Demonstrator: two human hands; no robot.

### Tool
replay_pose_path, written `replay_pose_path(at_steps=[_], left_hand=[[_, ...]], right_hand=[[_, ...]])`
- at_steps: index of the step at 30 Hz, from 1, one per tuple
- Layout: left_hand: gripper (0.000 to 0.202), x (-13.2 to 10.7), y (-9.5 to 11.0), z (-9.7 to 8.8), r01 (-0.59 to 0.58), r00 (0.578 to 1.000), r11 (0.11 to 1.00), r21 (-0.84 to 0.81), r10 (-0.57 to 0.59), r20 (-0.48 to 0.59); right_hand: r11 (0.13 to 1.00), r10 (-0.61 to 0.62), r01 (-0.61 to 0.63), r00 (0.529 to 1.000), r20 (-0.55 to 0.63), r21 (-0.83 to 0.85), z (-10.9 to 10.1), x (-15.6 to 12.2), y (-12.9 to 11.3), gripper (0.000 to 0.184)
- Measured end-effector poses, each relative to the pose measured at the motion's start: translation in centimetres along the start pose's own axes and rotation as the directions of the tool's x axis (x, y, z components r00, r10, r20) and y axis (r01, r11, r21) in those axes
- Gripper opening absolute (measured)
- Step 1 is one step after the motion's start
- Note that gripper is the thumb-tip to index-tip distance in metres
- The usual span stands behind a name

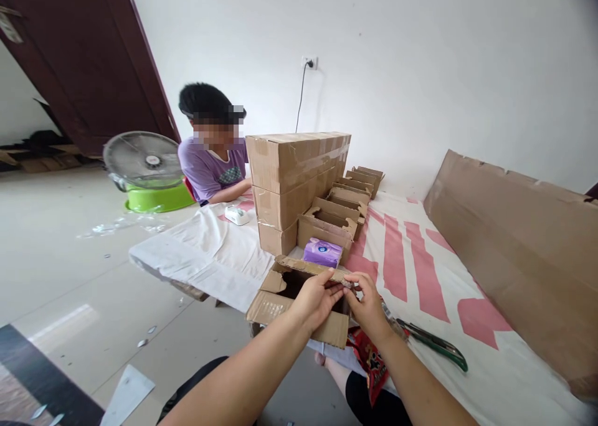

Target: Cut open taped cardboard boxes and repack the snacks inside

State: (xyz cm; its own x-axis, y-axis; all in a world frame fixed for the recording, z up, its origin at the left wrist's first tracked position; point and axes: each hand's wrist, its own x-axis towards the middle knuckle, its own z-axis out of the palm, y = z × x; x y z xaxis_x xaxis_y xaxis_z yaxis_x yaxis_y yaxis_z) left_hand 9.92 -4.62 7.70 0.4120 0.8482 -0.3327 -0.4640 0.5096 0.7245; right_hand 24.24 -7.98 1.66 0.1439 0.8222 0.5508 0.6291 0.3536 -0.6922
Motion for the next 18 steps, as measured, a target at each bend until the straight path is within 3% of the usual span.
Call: replay_pose_path(at_steps=[2,8,12,18], left_hand=[[0.017,0.6,-0.3,0.1,0.070,0.996,0.987,-0.144,-0.078,-0.045],[0.019,1.2,-0.6,-0.2,0.112,0.992,0.986,-0.123,-0.119,-0.052],[0.021,0.7,-0.6,0.1,0.109,0.991,0.987,-0.117,-0.117,-0.059],[0.016,0.1,-0.7,-0.1,0.111,0.991,0.987,-0.112,-0.119,-0.060]], right_hand=[[1.000,0.001,-0.001,1.000,0.008,-0.006,-0.2,-0.1,-0.3,0.022],[0.992,-0.033,0.030,0.999,-0.019,-0.122,-1.2,-0.2,-2.7,0.025],[0.986,-0.033,0.028,0.999,-0.022,-0.165,-1.3,0.2,-4.2,0.007],[0.987,0.161,-0.161,0.987,0.015,-0.020,-1.4,0.8,-3.7,0.017]])
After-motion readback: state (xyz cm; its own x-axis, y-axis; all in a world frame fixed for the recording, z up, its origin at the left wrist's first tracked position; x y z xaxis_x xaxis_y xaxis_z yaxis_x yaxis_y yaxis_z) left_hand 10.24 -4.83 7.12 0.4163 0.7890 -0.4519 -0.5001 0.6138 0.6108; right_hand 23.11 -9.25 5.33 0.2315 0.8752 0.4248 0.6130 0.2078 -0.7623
